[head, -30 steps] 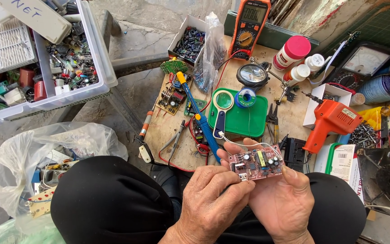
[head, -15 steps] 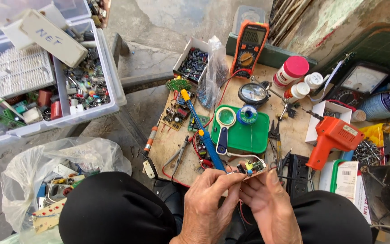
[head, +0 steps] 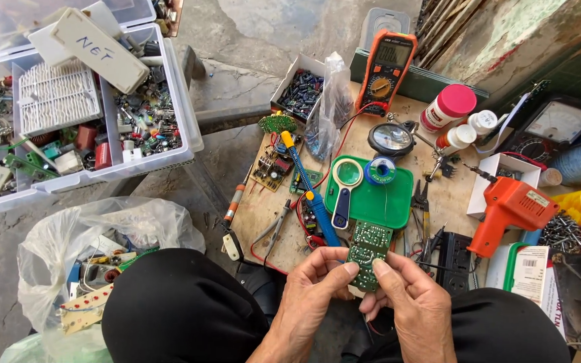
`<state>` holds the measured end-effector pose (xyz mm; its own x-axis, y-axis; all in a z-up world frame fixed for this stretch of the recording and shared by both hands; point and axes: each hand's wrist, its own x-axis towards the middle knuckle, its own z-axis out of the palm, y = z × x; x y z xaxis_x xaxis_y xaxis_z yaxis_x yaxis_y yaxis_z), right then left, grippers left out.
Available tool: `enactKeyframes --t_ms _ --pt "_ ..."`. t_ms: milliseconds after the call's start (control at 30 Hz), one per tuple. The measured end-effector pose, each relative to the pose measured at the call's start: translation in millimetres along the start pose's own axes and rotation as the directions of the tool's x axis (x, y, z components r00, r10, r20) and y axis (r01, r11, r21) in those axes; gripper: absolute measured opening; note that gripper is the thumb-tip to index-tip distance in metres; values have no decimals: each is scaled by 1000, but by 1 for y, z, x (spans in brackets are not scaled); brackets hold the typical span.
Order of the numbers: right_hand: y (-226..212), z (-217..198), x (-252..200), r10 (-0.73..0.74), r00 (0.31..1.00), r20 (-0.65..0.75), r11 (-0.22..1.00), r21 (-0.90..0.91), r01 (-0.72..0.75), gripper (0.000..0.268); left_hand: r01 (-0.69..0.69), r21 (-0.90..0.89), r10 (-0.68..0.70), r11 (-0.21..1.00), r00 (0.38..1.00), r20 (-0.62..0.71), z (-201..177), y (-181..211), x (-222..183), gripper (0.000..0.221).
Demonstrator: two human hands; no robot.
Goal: Desoldering electronic components from a printed circuit board using a soldering iron and a desoldering pump.
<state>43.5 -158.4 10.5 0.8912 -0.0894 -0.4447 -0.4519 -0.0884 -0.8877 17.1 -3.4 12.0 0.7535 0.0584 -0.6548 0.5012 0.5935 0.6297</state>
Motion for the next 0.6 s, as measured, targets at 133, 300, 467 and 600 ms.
enactKeyframes --t_ms 133,300,467,600 --pt "3 0 0 10 1000 -13 1000 8 -10 38 82 -9 -82 997 996 -22 2 6 -4 26" --pt "1 2 -1 23 1000 -12 1000 16 -23 39 68 -40 -69 997 997 -27 -1 1 -1 25" --pt "-9 7 -6 68 996 -62 996 -56 -71 34 56 -101 -56 993 998 6 -7 -9 5 17" --pt "-4 6 -5 64 997 -52 995 -77 -67 35 57 -129 -62 990 998 -33 -8 -9 4 16"
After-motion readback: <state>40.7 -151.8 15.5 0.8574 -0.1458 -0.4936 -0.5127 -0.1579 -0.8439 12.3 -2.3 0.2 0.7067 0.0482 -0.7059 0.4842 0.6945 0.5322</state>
